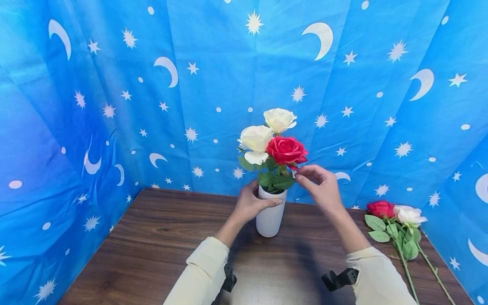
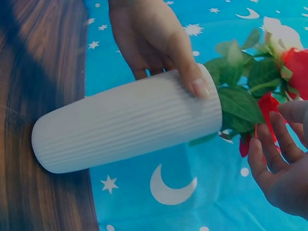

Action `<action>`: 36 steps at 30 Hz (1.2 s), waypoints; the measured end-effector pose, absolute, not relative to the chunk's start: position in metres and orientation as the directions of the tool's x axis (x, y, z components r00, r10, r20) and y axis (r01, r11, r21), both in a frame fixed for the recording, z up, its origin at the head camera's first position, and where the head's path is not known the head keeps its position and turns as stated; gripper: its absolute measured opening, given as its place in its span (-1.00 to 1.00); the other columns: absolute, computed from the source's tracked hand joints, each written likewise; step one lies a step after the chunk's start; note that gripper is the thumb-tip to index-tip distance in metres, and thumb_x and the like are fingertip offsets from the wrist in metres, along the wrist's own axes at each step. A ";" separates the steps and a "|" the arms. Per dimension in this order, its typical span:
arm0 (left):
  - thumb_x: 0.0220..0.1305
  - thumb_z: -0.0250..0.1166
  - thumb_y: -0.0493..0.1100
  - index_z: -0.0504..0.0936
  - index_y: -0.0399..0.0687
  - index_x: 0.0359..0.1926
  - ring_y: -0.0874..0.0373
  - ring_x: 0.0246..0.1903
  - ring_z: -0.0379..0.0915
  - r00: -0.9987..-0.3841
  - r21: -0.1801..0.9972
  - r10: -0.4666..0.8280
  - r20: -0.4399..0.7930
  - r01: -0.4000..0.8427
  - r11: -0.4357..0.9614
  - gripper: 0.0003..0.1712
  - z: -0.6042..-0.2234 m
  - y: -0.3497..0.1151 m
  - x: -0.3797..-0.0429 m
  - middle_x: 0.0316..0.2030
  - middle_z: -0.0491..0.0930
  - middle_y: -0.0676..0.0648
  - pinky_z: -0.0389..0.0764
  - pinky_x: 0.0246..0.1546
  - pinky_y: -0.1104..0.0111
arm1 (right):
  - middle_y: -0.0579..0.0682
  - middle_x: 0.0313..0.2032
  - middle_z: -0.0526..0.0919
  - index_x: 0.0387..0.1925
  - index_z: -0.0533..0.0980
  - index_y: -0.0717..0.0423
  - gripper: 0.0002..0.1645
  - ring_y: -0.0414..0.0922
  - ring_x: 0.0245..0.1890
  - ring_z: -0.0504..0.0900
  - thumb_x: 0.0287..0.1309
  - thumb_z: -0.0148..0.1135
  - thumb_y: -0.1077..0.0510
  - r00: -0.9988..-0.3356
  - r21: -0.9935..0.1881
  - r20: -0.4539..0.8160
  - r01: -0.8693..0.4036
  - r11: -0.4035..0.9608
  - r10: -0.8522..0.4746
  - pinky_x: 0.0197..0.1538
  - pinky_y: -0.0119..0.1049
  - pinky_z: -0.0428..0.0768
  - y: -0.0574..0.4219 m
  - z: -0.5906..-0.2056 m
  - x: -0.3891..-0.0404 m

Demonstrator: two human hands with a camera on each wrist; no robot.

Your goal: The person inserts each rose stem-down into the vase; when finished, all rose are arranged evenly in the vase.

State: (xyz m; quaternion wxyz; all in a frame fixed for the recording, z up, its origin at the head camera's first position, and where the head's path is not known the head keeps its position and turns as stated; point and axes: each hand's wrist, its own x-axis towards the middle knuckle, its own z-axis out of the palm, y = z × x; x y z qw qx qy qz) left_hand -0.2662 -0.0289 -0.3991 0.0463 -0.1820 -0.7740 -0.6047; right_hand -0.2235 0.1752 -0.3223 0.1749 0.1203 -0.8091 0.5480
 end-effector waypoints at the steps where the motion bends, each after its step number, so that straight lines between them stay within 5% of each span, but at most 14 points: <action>1: 0.06 0.60 -0.07 0.55 -0.04 0.26 0.03 0.08 0.68 -0.929 0.919 0.225 0.292 0.338 0.204 -0.27 -0.399 -0.029 -0.266 0.14 0.69 -0.11 0.71 0.11 0.19 | -0.10 -0.07 0.76 0.07 0.58 0.31 -0.64 -0.54 -0.12 0.61 0.36 0.28 0.15 -0.911 -0.846 0.412 -0.382 0.372 0.001 -0.01 -0.65 0.60 0.178 -0.322 -0.221; 4: 0.05 0.60 -0.06 0.56 -0.04 0.26 0.04 0.07 0.68 -0.932 0.920 0.220 0.289 0.334 0.207 -0.27 -0.399 -0.029 -0.266 0.13 0.70 -0.11 0.71 0.10 0.19 | -0.49 -0.19 0.66 0.08 0.56 0.32 -0.61 -0.56 -0.13 0.62 0.37 0.27 0.12 -0.911 -0.844 0.413 -0.380 0.380 0.007 -0.03 -0.66 0.61 0.186 -0.321 -0.216; 7: 0.05 0.60 -0.06 0.56 -0.05 0.25 0.03 0.07 0.68 -0.932 0.922 0.219 0.289 0.333 0.198 -0.27 -0.399 -0.029 -0.266 0.12 0.70 -0.12 0.72 0.09 0.19 | -0.61 -0.25 0.64 0.05 0.56 0.34 -0.64 -0.56 -0.16 0.64 0.37 0.27 0.15 -0.901 -0.838 0.433 -0.400 0.371 0.007 -0.05 -0.66 0.62 0.194 -0.322 -0.211; 17: 0.06 0.59 -0.10 0.55 -0.07 0.27 -0.04 0.10 0.67 -0.933 0.928 0.217 0.288 0.328 0.177 -0.27 -0.400 -0.028 -0.264 0.14 0.69 -0.15 0.69 0.14 0.11 | -0.47 -0.26 0.71 -0.12 0.68 0.00 -0.81 -0.47 -0.24 0.69 0.30 0.30 0.29 -0.879 -0.828 0.476 -0.455 0.329 -0.017 -0.12 -0.64 0.65 0.220 -0.327 -0.201; 25: 0.07 0.58 -0.08 0.55 -0.04 0.27 0.01 0.10 0.67 -0.931 0.922 0.217 0.294 0.336 0.192 -0.28 -0.398 -0.030 -0.265 0.14 0.69 -0.11 0.69 0.14 0.15 | -0.33 -0.30 0.79 -0.15 0.68 0.09 -0.76 -0.42 -0.31 0.75 0.28 0.24 0.42 -0.870 -0.866 0.493 -0.490 0.102 0.007 -0.16 -0.61 0.69 0.245 -0.324 -0.197; 36: 0.08 0.58 -0.10 0.54 -0.05 0.27 -0.02 0.11 0.67 -0.928 0.925 0.227 0.297 0.339 0.175 -0.28 -0.398 -0.029 -0.265 0.15 0.69 -0.13 0.69 0.15 0.14 | -0.27 -0.28 0.81 -0.14 0.68 0.00 -0.67 -0.38 -0.31 0.78 0.31 0.17 0.46 -0.866 -0.869 0.493 -0.494 0.011 0.079 -0.19 -0.61 0.69 0.284 -0.329 -0.187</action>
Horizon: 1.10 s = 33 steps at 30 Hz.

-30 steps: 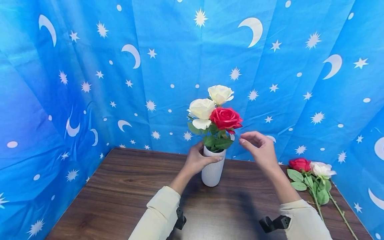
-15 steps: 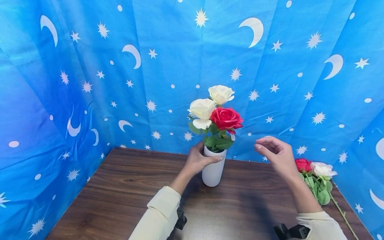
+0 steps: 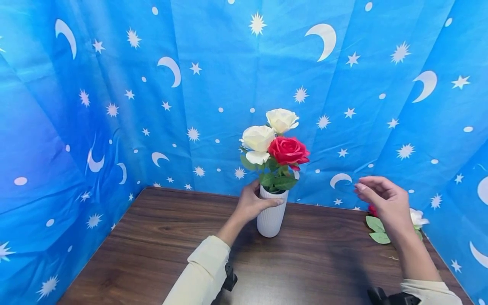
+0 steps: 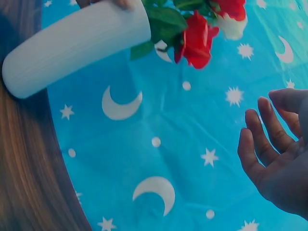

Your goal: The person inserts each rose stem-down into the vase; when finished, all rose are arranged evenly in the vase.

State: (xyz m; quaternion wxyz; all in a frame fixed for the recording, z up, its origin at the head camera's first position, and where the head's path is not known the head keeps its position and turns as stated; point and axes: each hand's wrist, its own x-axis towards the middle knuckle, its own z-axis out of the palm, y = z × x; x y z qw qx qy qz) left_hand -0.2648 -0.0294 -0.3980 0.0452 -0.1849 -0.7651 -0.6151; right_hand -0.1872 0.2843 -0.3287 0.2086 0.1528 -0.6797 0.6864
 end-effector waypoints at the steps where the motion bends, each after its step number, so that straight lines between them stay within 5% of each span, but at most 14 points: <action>1: 0.08 0.58 -0.10 0.55 -0.04 0.27 -0.01 0.11 0.67 -0.927 0.924 0.229 0.296 0.338 0.176 -0.28 -0.398 -0.030 -0.265 0.15 0.69 -0.13 0.69 0.15 0.15 | -0.26 -0.28 0.81 -0.14 0.68 0.02 -0.67 -0.38 -0.30 0.79 0.31 0.17 0.46 -0.868 -0.871 0.490 -0.492 0.005 0.085 -0.19 -0.61 0.69 0.288 -0.330 -0.186; 33: 0.06 0.59 -0.02 0.52 0.03 0.30 0.04 0.15 0.64 -0.939 0.928 0.230 0.255 0.305 0.215 -0.23 -0.400 -0.023 -0.261 0.20 0.66 -0.06 0.68 0.18 0.12 | -0.10 -0.32 0.85 -0.17 0.72 0.08 -0.59 -0.28 -0.33 0.82 0.36 0.04 0.51 -0.922 -0.888 0.294 -0.361 -0.287 0.251 -0.27 -0.45 0.75 0.387 -0.393 -0.163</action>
